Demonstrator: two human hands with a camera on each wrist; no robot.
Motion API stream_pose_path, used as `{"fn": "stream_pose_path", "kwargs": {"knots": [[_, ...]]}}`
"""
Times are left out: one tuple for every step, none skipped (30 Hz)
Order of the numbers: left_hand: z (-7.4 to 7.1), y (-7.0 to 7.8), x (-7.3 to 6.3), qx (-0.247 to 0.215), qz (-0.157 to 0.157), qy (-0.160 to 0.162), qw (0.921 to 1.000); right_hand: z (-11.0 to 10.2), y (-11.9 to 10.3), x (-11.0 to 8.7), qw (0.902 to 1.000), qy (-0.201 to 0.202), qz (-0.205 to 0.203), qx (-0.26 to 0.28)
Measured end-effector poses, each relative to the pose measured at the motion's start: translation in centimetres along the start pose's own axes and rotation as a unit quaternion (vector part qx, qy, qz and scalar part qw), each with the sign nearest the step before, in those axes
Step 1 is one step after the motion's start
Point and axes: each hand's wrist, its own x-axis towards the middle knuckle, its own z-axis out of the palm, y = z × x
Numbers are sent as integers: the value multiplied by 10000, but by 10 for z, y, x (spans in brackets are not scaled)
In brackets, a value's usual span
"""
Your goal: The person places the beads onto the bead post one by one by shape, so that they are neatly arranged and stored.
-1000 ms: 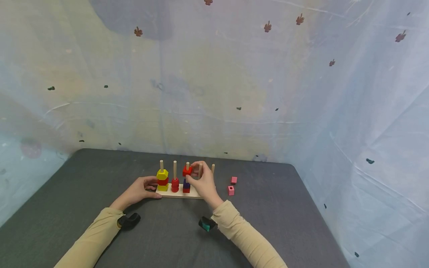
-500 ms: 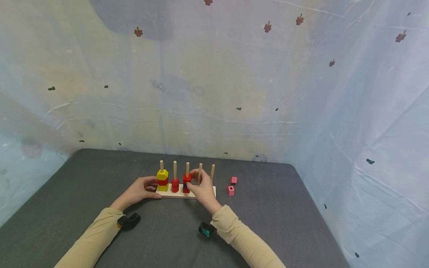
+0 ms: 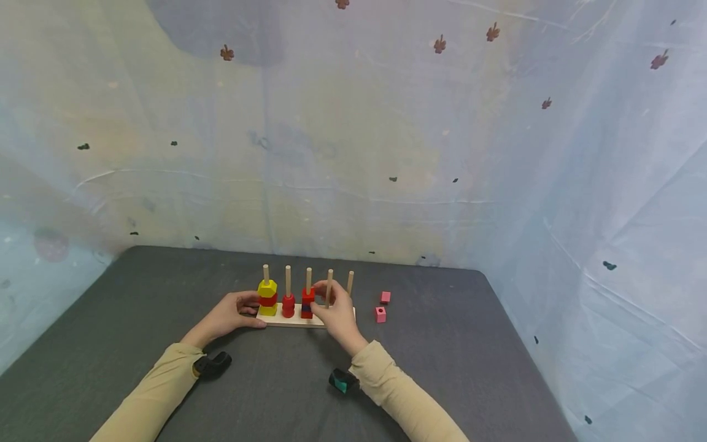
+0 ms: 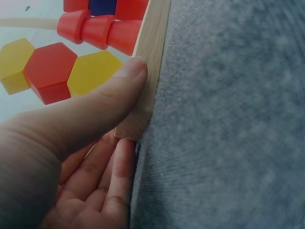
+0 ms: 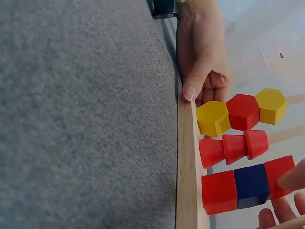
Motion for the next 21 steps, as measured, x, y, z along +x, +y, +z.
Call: {"fn": "stream_pose_path", "kwargs": {"knots": [[0,0,0,6,6,5,10000,-1,0,-1,10000,14,-23,0],[0,0,0,7,10,10,10000,-1,-1,-2,10000,25,-70,-1],[0,0,0,12,12,12,10000,-2,-1,-4,9999,25,-120,20],[0,0,0,21,16,15,10000,-3,-2,-5,9998,37,-176,38],[0,0,0,24,16,12,10000,-4,-3,-7,9997,43,-232,52],[0,1,-1,15,6,10,10000,-5,-3,-9,9996,38,-276,69],[0,1,-1,10,-3,12,10000,-6,-4,-11,9995,33,-305,68],[0,1,-2,10,-11,7,10000,-7,-5,-13,9995,25,-324,51],[0,2,-2,8,-16,1,10000,-8,-6,-15,9994,20,-338,24],[0,2,-2,1,-23,-4,10000,-10,-7,-17,9994,17,-334,-15],[0,2,-3,-7,-29,-7,10000,-11,-8,-20,9995,10,-322,-58],[0,2,-3,-15,-34,-9,10000,-13,-9,-22,9994,8,-316,-124],[0,2,-3,-9,-35,-13,10000,-14,-10,-24,9993,18,-311,-189],[0,2,-3,-5,-34,-16,10000,-16,-10,-26,9992,27,-315,-255],[0,2,-2,3,-29,-15,10000,-18,-11,-28,9990,37,-326,-316],[0,2,-2,11,-23,-15,10000,-20,-11,-30,9989,39,-318,-357],[0,2,-2,19,-15,-13,10000,-22,-10,-32,9986,50,-320,-414],[0,2,-2,22,-10,-13,10000,-24,-10,-34,9984,59,-322,-456],[0,1,-2,33,6,-14,10000,-27,-9,-36,9984,61,-297,-472],[0,1,-2,38,17,-16,10000,-29,-8,-37,9983,59,-285,-504],[-1,1,-2,35,35,-23,10000,-31,-7,-39,9982,71,-280,-535]]}}
